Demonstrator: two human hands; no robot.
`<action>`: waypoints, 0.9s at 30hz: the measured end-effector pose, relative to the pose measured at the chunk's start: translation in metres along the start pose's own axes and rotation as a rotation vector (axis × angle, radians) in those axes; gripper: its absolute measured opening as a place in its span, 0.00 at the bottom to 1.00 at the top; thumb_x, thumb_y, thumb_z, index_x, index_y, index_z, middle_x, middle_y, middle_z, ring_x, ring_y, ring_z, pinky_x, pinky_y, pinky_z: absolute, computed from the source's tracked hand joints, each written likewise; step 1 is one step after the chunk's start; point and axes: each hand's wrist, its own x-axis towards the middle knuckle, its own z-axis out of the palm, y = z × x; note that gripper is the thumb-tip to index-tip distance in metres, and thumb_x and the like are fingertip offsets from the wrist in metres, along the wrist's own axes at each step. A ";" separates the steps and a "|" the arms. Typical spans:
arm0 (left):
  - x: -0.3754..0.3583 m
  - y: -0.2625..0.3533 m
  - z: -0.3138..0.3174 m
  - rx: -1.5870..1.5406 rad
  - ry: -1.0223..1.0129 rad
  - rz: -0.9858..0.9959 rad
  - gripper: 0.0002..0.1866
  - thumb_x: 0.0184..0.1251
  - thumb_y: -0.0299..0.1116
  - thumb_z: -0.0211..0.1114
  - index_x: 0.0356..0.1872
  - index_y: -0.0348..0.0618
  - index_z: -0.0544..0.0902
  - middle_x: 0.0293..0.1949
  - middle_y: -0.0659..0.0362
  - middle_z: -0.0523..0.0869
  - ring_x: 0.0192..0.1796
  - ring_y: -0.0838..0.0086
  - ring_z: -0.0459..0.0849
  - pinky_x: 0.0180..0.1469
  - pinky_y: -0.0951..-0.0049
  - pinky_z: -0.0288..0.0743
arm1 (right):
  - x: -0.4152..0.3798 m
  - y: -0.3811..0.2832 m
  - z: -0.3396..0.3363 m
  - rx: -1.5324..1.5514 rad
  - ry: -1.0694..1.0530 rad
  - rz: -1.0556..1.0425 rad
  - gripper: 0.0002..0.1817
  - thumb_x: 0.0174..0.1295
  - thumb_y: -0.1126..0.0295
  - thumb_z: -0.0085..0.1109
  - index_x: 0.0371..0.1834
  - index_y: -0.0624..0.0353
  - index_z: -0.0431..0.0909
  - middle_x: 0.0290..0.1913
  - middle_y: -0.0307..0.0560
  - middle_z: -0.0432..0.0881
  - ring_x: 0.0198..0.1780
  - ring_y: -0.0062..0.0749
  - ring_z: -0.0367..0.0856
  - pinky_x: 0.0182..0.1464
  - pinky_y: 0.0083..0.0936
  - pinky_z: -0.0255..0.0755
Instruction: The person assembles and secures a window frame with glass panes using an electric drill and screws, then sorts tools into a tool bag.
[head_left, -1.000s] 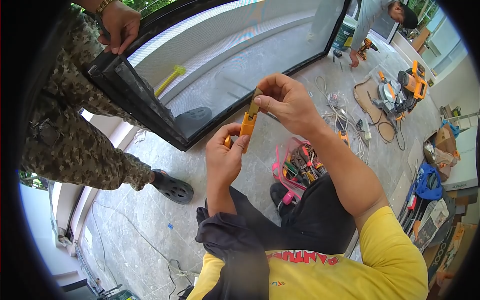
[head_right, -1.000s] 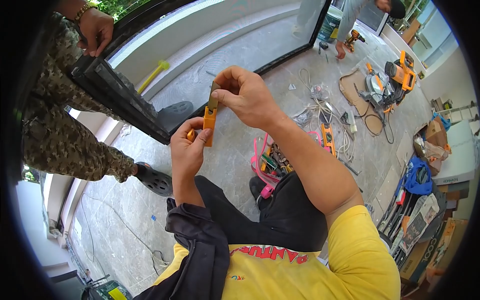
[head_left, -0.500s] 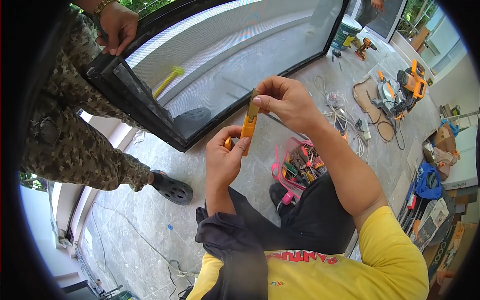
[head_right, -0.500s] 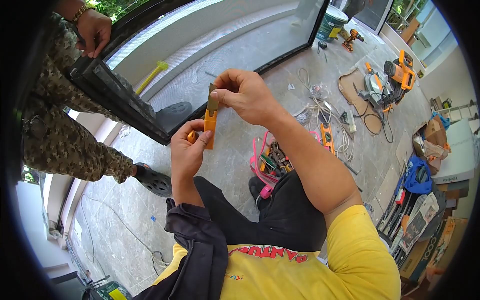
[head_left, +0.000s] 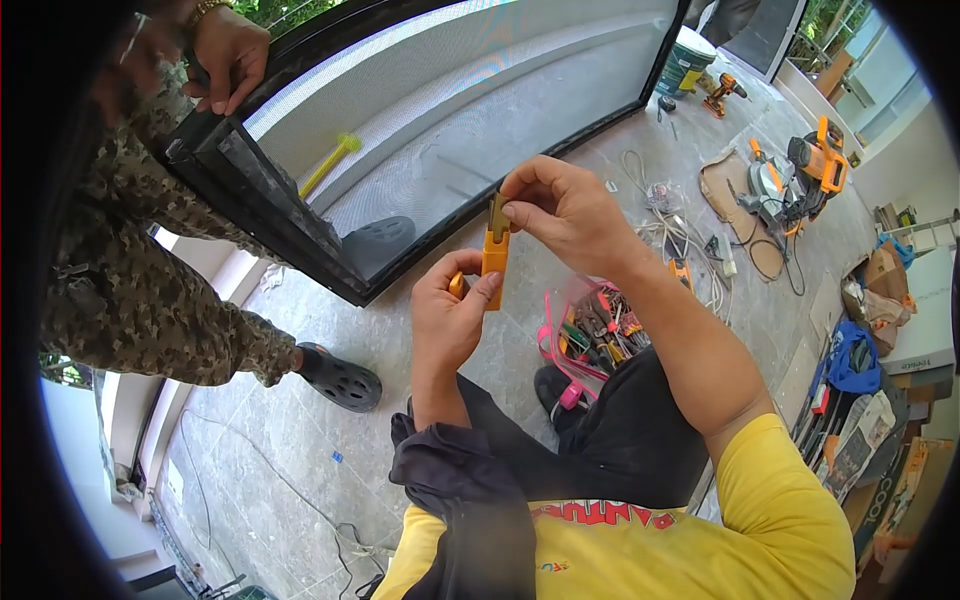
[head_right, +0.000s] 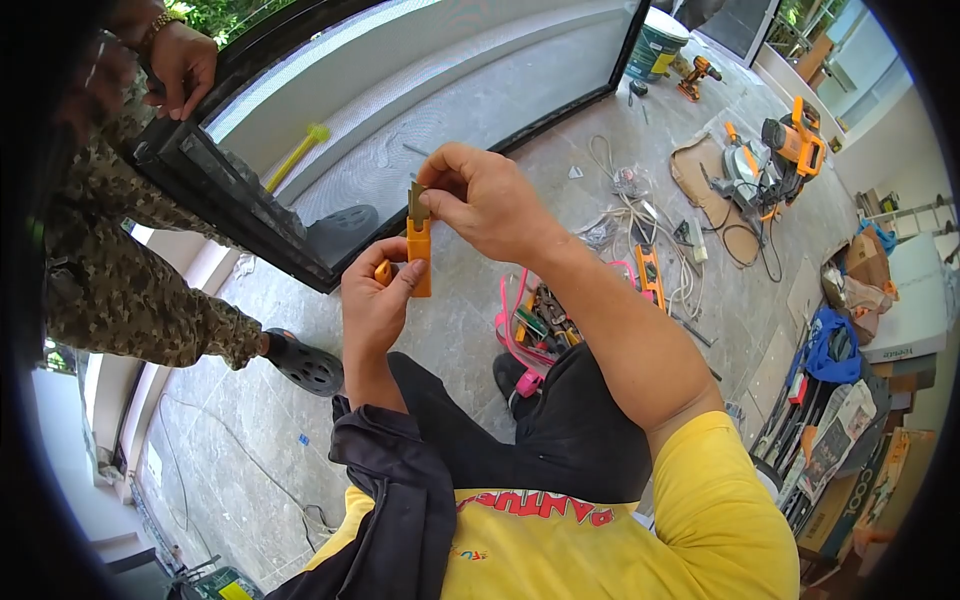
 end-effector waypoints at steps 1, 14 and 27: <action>-0.001 0.000 -0.001 0.000 -0.001 -0.001 0.13 0.64 0.29 0.74 0.47 0.36 0.84 0.36 0.66 0.82 0.34 0.85 0.75 0.39 0.81 0.72 | 0.000 0.000 0.001 -0.012 0.009 -0.007 0.11 0.66 0.77 0.61 0.49 0.71 0.76 0.39 0.51 0.86 0.42 0.29 0.88 0.47 0.24 0.83; -0.008 0.014 -0.016 -0.111 -0.049 -0.166 0.24 0.65 0.39 0.66 0.58 0.32 0.80 0.42 0.58 0.85 0.32 0.80 0.79 0.33 0.81 0.72 | 0.005 0.067 0.024 0.521 -0.238 0.643 0.17 0.70 0.66 0.61 0.57 0.63 0.76 0.40 0.50 0.86 0.37 0.33 0.87 0.40 0.28 0.84; -0.005 0.017 -0.006 -0.009 -0.032 -0.068 0.22 0.58 0.22 0.63 0.56 0.34 0.78 0.40 0.60 0.79 0.42 0.77 0.80 0.47 0.76 0.77 | 0.012 0.068 0.021 0.635 -0.259 0.586 0.11 0.65 0.69 0.66 0.45 0.61 0.76 0.33 0.43 0.81 0.28 0.27 0.81 0.33 0.26 0.80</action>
